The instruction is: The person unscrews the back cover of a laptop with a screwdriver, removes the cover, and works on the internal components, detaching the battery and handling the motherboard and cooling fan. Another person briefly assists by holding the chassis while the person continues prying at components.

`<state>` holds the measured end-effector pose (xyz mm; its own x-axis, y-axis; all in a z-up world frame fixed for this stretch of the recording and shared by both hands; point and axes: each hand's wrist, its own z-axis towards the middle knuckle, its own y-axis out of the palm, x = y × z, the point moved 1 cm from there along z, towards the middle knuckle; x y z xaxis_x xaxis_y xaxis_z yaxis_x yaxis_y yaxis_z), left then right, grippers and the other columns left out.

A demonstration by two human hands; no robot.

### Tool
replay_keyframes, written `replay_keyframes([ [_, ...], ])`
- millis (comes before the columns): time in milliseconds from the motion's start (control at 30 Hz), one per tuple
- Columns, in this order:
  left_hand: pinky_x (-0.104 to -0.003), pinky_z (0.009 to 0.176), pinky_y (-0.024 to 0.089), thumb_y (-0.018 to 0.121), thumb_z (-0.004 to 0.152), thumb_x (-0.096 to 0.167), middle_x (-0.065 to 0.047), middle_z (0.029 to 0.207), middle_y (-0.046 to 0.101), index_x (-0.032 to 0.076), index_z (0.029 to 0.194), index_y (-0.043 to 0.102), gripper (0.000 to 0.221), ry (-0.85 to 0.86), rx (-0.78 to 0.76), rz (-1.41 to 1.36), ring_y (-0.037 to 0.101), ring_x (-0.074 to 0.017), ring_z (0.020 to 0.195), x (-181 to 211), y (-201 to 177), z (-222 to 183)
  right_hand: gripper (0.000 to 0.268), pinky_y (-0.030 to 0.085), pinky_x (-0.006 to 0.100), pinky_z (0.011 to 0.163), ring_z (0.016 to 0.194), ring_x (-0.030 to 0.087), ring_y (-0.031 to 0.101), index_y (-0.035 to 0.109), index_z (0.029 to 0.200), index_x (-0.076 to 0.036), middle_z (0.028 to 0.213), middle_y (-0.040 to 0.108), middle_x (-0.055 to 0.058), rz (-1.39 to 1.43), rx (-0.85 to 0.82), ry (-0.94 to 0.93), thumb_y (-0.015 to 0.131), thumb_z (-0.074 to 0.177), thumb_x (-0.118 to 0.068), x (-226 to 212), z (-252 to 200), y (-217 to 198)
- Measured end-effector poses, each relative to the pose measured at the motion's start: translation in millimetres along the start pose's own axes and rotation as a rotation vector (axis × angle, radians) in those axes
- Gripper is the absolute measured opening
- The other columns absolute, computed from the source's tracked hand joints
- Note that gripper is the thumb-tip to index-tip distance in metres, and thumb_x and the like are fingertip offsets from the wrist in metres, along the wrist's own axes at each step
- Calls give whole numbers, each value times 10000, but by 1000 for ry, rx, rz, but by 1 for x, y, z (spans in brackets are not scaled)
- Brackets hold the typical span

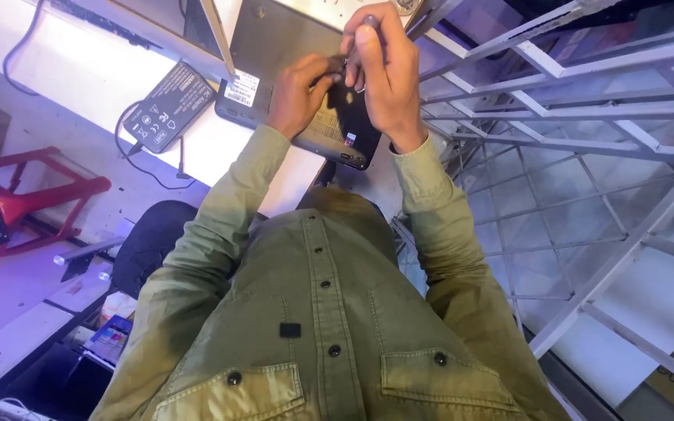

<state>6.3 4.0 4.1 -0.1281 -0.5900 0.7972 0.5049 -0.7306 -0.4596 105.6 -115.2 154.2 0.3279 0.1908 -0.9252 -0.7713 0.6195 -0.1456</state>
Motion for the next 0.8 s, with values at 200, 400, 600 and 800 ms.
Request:
replay_keyframes([
  [200,-395,756,526,632,986,-29,-123,1017,691,-6,1068,705,112,-33,0,6,674,-307,867,-5,7,-6,315,422,248,551,555,130,561,503,1063,-62,870,577,48,-93,0,21,331,1125,-319,-1,1,0],
  [400,-399,662,521,640,1020,27,-98,1002,683,13,1066,702,79,-3,33,75,673,-297,799,-1,7,-6,416,419,227,509,564,124,557,499,1052,-57,872,576,58,-1,-10,32,331,1128,-430,2,2,-1],
  [600,-397,643,503,615,996,-22,-107,968,637,17,990,667,65,0,41,92,627,-300,761,-6,11,-9,454,416,228,505,553,128,576,513,1009,-57,867,576,40,-40,29,8,348,1122,-465,1,3,2],
  [800,-409,725,560,587,998,-43,-129,1054,688,-18,1027,685,106,15,39,77,686,-315,867,2,8,-8,433,409,222,485,541,129,553,491,1000,-52,856,561,66,42,41,23,380,1118,-453,3,0,6],
])
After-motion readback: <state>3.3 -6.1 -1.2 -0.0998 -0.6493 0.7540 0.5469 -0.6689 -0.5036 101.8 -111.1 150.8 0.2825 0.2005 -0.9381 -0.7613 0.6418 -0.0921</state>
